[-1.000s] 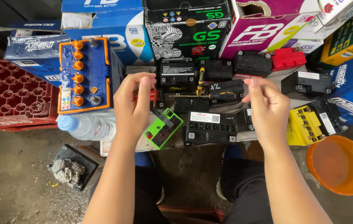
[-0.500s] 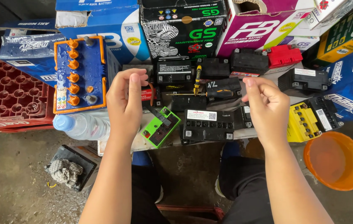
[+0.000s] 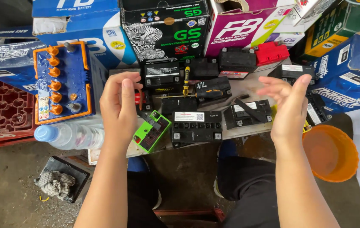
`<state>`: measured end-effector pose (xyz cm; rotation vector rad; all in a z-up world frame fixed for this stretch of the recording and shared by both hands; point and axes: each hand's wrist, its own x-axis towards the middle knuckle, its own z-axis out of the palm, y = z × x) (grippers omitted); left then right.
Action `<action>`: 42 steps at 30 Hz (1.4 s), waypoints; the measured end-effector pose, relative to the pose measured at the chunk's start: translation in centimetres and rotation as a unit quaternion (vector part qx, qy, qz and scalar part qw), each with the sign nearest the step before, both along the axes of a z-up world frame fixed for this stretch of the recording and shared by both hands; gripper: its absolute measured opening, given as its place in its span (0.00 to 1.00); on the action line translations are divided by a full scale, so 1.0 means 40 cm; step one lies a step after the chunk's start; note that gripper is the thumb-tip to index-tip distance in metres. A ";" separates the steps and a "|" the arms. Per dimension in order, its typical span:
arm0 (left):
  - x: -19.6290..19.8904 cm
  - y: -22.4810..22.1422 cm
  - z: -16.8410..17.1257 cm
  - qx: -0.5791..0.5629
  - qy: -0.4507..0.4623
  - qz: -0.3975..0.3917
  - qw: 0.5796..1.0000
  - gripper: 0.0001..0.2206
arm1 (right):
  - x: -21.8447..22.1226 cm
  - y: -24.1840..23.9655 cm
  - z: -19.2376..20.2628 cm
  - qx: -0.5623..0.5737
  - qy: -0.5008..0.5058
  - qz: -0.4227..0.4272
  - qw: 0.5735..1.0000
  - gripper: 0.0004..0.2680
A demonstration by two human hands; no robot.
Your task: Cleaning and organizing small lead-acid batteries using a cloth.
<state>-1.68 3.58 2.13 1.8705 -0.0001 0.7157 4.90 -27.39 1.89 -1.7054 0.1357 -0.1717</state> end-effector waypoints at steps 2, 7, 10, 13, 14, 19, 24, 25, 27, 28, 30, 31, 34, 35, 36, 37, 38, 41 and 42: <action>0.003 0.006 -0.004 0.003 -0.007 0.004 1.000 0.13 | 0.002 -0.022 -0.009 -0.032 -0.022 -0.005 0.999 0.28; 0.002 0.024 -0.004 -0.024 -0.018 0.020 0.999 0.14 | -0.013 -0.057 -0.015 -0.108 -0.141 0.056 0.983 0.17; -0.008 0.035 -0.006 -0.048 0.006 0.040 0.998 0.15 | -0.064 -0.014 0.012 -0.064 -0.153 0.256 0.952 0.22; -0.006 0.041 -0.006 -0.064 0.011 0.046 0.997 0.15 | -0.104 0.061 0.034 -0.210 -0.050 0.383 0.898 0.40; -0.006 0.042 -0.007 -0.066 0.012 0.042 0.997 0.15 | -0.108 0.076 0.027 -0.266 -0.001 0.411 0.872 0.41; -0.002 0.045 -0.003 -0.049 0.019 0.035 0.998 0.16 | -0.096 0.099 -0.002 -0.320 -0.001 0.408 0.855 0.36; 0.003 0.060 -0.011 -0.061 0.017 0.030 0.998 0.15 | -0.095 0.094 -0.025 -0.327 -0.008 0.364 0.872 0.30; 0.001 0.064 -0.008 -0.062 0.018 0.032 0.997 0.15 | -0.096 0.089 -0.035 -0.327 -0.008 0.366 0.871 0.30; -0.006 0.072 -0.004 -0.085 0.018 0.038 0.995 0.14 | -0.098 0.081 -0.056 -0.340 -0.086 0.322 0.879 0.31; -0.005 0.085 -0.013 -0.086 0.020 0.041 0.995 0.14 | -0.097 0.080 -0.058 -0.340 -0.085 0.325 0.878 0.31; -0.005 0.114 -0.030 -0.036 -0.048 0.040 0.997 0.15 | -0.095 0.081 -0.062 -0.298 -0.122 0.251 0.913 0.32; -0.013 0.118 -0.025 -0.036 -0.046 0.044 0.997 0.15 | -0.092 0.076 -0.068 -0.297 -0.121 0.255 0.912 0.32; -0.041 0.122 -0.004 -0.028 -0.063 0.048 0.996 0.16 | -0.085 0.065 -0.072 -0.319 -0.135 0.217 0.913 0.31; -0.056 0.119 0.007 -0.042 -0.053 0.043 0.997 0.16 | -0.085 0.064 -0.064 -0.328 -0.126 0.219 0.911 0.30; -0.070 0.117 0.018 -0.056 -0.043 0.037 0.997 0.16 | -0.085 0.063 -0.056 -0.336 -0.117 0.220 0.908 0.29; -0.085 0.119 0.022 -0.055 -0.042 0.041 0.997 0.16 | -0.087 0.063 -0.053 -0.335 -0.117 0.224 0.908 0.29; -0.100 0.120 0.027 -0.039 -0.050 0.040 0.997 0.16 | -0.090 0.063 -0.049 -0.334 -0.107 0.213 0.912 0.29; -0.136 0.125 0.031 -0.026 -0.077 0.037 0.996 0.18 | -0.098 0.068 -0.035 -0.333 -0.097 0.205 0.915 0.30; -0.147 0.126 0.030 -0.029 -0.094 0.033 0.995 0.20 | -0.103 0.070 -0.030 -0.334 -0.095 0.208 0.914 0.30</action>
